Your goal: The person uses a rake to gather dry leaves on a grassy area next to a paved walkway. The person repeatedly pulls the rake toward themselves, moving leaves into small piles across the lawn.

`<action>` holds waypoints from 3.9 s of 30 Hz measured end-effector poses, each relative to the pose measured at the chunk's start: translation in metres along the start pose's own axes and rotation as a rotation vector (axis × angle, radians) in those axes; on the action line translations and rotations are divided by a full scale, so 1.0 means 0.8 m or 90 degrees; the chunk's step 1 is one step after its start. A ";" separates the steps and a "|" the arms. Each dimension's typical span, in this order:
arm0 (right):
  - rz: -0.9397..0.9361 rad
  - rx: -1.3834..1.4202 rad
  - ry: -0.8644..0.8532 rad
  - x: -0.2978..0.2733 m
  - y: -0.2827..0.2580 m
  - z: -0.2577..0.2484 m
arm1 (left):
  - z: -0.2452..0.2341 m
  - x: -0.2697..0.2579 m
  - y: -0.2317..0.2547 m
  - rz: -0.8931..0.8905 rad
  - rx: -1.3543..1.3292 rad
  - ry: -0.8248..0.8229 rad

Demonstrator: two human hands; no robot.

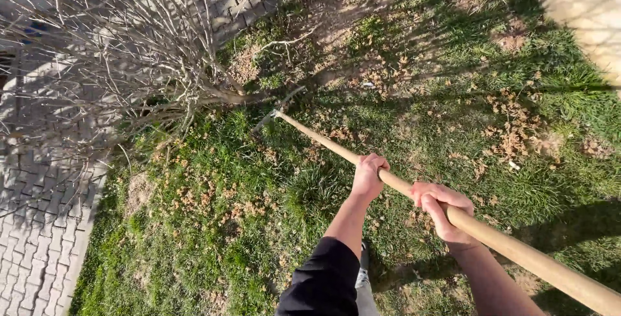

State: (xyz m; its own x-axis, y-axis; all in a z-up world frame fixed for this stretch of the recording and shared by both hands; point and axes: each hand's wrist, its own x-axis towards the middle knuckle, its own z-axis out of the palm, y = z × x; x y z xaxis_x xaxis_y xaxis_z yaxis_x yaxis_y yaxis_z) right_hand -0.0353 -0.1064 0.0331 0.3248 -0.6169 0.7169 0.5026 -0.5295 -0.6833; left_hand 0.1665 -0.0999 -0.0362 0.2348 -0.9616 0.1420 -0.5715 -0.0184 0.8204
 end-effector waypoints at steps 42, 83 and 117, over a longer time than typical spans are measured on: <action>0.148 -0.162 -0.072 0.051 0.063 0.157 | -0.099 0.029 -0.107 -0.065 0.093 0.020; -0.104 -0.181 0.058 0.047 -0.285 -0.012 | 0.075 -0.088 0.269 0.076 -0.036 0.052; 0.081 -0.272 0.151 -0.055 -0.156 -0.058 | 0.200 -0.022 0.083 0.043 0.064 -0.193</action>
State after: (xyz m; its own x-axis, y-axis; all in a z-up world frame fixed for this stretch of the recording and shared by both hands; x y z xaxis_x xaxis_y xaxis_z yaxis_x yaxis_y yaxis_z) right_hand -0.1493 -0.0400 0.0809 0.1467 -0.7812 0.6068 0.0820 -0.6017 -0.7945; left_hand -0.0014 -0.1282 -0.0730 -0.0426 -0.9990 0.0096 -0.6557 0.0352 0.7542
